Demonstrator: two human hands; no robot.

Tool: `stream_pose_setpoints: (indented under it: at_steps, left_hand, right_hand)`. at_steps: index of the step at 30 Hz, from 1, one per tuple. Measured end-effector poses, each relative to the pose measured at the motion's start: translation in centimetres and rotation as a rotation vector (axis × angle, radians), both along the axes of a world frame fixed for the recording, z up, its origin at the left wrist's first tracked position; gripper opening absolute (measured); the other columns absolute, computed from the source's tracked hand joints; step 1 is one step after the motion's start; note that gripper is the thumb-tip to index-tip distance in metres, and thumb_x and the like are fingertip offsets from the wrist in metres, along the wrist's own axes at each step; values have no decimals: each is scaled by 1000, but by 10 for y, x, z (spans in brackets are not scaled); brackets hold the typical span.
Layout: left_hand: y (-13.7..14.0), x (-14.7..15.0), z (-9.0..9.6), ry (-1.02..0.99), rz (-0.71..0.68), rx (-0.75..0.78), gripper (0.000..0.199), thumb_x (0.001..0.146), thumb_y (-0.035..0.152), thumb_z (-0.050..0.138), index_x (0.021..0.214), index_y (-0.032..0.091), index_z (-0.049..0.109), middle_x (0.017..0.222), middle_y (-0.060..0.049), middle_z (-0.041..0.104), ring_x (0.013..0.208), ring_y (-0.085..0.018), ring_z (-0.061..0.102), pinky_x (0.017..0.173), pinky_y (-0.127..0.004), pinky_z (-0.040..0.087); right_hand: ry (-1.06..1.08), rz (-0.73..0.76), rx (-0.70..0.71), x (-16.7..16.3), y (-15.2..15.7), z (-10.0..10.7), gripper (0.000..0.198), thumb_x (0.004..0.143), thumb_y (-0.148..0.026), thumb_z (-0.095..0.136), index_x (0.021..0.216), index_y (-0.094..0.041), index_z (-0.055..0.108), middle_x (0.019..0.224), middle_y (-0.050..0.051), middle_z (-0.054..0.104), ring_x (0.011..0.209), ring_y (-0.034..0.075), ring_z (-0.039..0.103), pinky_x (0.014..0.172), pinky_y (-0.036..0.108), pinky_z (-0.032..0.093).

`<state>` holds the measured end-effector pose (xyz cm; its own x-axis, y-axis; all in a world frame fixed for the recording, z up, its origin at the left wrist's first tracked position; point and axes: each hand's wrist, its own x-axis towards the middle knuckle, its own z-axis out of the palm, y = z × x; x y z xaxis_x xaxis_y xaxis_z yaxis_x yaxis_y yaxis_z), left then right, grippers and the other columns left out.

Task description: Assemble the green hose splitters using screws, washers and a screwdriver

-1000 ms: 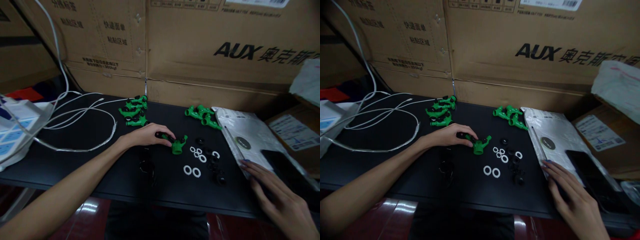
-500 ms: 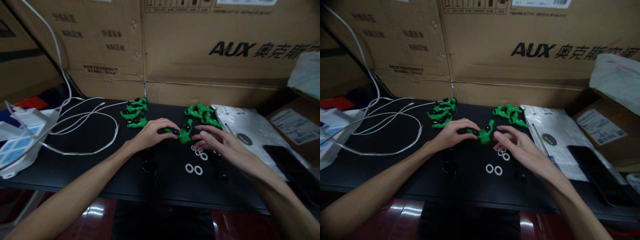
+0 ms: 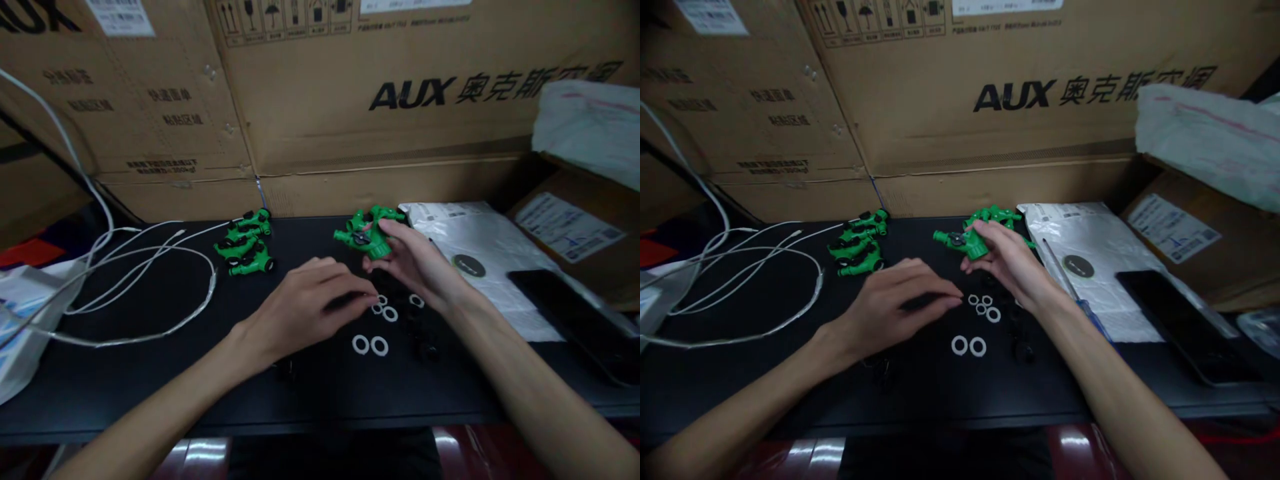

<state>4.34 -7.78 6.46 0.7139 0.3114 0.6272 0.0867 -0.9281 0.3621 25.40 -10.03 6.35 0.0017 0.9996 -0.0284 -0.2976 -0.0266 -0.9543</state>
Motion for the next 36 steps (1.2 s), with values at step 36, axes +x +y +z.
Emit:
stream_pose_setpoints:
  at_steps: [36]
  left_hand:
    - [33,11,-11,-310,105,-1030,23,78,33,84,93,17,77,93,-3,78,88,-15,72,85,-27,54]
  right_hand:
    - [12,-180,-33,0,0,-6,44,74,-38,87,106,-26,59,100,0,69,78,15,68,75,31,54]
